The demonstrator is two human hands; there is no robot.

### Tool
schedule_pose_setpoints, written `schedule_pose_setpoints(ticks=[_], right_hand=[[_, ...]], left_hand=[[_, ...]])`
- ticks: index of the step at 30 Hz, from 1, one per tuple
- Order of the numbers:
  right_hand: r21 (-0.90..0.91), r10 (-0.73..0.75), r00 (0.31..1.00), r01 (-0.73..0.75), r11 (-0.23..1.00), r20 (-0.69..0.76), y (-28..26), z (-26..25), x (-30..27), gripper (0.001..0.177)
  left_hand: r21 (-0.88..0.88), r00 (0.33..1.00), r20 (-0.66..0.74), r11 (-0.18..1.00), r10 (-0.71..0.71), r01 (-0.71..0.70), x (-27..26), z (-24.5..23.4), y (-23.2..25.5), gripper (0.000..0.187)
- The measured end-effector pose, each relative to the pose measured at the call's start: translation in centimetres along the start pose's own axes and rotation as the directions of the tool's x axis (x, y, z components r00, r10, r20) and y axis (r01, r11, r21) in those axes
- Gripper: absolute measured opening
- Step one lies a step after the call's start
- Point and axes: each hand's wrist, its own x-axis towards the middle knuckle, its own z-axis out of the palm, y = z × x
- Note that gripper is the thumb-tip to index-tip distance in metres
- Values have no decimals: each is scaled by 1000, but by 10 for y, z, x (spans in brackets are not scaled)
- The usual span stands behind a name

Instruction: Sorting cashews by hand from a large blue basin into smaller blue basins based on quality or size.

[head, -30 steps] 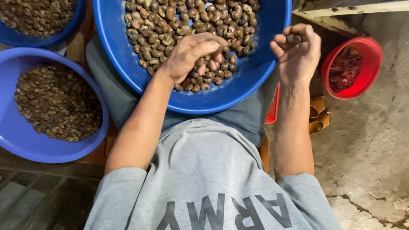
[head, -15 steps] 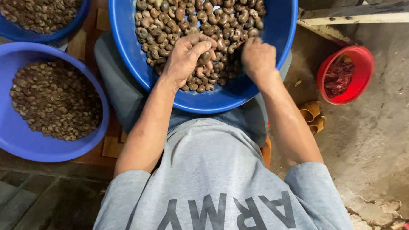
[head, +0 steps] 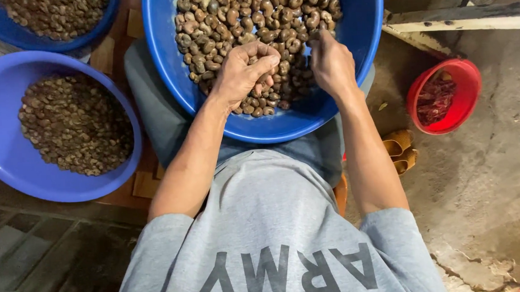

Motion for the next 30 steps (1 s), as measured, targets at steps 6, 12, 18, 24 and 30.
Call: schedule_pose_setpoints(ticks=[6, 12, 18, 24, 30], right_hand=[[-121, -43, 998, 50, 991, 54, 12, 40, 21, 32], [87, 21, 998, -26, 996, 55, 13, 27, 23, 30], [968, 141, 977, -185, 170, 162, 7, -30, 4, 23], [993, 290, 952, -73, -91, 96, 16, -42, -12, 29], [952, 393, 906, -247, 181, 160, 10, -35, -12, 20]], left_hand=[[35, 998, -54, 999, -17, 19, 4, -2, -5, 6], [528, 995, -11, 845, 102, -81, 22, -3, -28, 20], [911, 991, 93, 393, 98, -124, 41, 9, -45, 18], [967, 960, 218, -171, 176, -188, 90, 13, -106, 33], [972, 944, 226, -122, 239, -201, 77, 20, -100, 12]])
